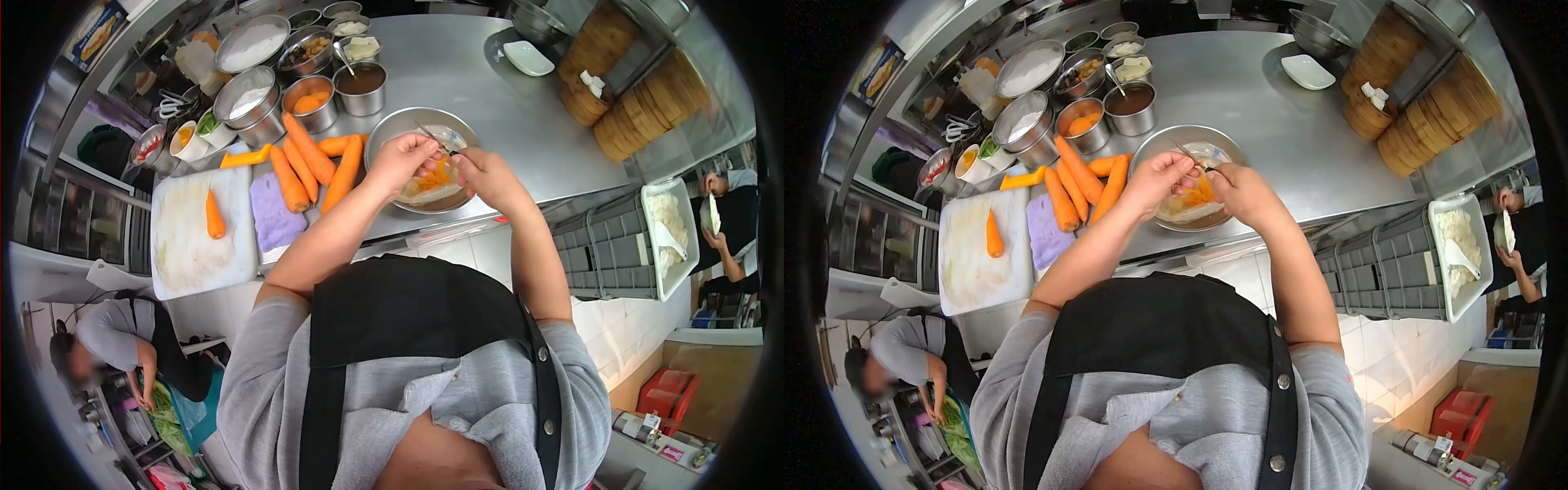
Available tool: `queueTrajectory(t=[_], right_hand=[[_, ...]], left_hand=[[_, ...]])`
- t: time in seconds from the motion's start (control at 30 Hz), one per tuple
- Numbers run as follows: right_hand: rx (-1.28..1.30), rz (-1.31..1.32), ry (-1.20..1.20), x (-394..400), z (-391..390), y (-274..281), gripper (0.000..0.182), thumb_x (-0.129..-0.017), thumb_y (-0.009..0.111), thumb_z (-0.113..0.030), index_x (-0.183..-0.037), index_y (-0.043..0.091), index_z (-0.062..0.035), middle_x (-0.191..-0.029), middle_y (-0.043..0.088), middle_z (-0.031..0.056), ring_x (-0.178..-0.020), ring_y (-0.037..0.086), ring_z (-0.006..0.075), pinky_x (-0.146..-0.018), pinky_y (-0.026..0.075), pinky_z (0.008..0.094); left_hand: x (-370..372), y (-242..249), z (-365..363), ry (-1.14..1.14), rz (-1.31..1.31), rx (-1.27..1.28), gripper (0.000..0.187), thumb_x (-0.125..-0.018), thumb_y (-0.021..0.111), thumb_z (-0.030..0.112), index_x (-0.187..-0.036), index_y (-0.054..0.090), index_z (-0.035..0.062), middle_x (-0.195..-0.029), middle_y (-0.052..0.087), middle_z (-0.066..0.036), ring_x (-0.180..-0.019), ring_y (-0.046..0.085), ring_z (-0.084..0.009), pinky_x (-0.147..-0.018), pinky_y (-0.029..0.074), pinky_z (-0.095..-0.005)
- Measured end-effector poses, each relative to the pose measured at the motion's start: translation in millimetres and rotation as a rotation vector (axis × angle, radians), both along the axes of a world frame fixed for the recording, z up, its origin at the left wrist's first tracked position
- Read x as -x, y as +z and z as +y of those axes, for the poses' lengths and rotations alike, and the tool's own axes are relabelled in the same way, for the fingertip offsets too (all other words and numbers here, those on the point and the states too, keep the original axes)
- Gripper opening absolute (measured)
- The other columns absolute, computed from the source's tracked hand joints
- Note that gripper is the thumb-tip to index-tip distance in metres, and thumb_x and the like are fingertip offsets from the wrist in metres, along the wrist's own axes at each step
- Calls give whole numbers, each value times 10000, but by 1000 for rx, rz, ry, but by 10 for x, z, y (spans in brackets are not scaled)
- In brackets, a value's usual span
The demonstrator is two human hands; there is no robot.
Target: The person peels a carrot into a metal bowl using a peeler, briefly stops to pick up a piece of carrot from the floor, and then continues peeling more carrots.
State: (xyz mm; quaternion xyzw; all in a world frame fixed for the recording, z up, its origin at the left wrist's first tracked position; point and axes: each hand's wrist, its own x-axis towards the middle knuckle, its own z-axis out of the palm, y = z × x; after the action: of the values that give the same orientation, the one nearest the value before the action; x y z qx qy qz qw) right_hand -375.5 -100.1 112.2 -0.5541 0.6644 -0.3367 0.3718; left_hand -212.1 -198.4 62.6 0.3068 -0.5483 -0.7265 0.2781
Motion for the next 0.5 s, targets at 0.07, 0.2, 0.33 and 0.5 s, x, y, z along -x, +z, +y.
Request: queueTrajectory(t=[0.07,0.2,0.33,0.5], right_hand=[[24,-15,2,-15,14,-13,330,-934,487,-270,-867,581,39,-671,568,71,-533,536,149,-524,449,307],[0,-179,-58,-25,37,37,310,-938,483,-266,-931,613,15,-675,556,34,-522,507,117,-507,428,270],[-4,-359,-20,68,38,11,317,-966,451,-263,-1025,620,-2,-678,539,-1,-517,480,85,-491,393,230],[-24,-432,-1,43,-2,-36,317,-971,448,-264,-1038,619,-6,-678,537,-9,-518,478,73,-484,385,220]], left_hand=[[-4,-11,-3,6,4,35,163,-946,567,214,-998,601,63,-891,641,-8,-768,564,-65,-652,450,-208],[-34,-96,-10,-7,37,118,135,-936,574,185,-941,600,53,-851,631,-13,-737,571,-77,-636,464,-219],[-19,-203,-13,10,-136,334,161,-903,626,197,-903,594,40,-834,632,-29,-723,586,-106,-638,487,-252],[-82,30,46,52,-518,768,196,-848,694,192,-915,603,30,-825,666,-54,-722,605,-112,-680,499,-276]])
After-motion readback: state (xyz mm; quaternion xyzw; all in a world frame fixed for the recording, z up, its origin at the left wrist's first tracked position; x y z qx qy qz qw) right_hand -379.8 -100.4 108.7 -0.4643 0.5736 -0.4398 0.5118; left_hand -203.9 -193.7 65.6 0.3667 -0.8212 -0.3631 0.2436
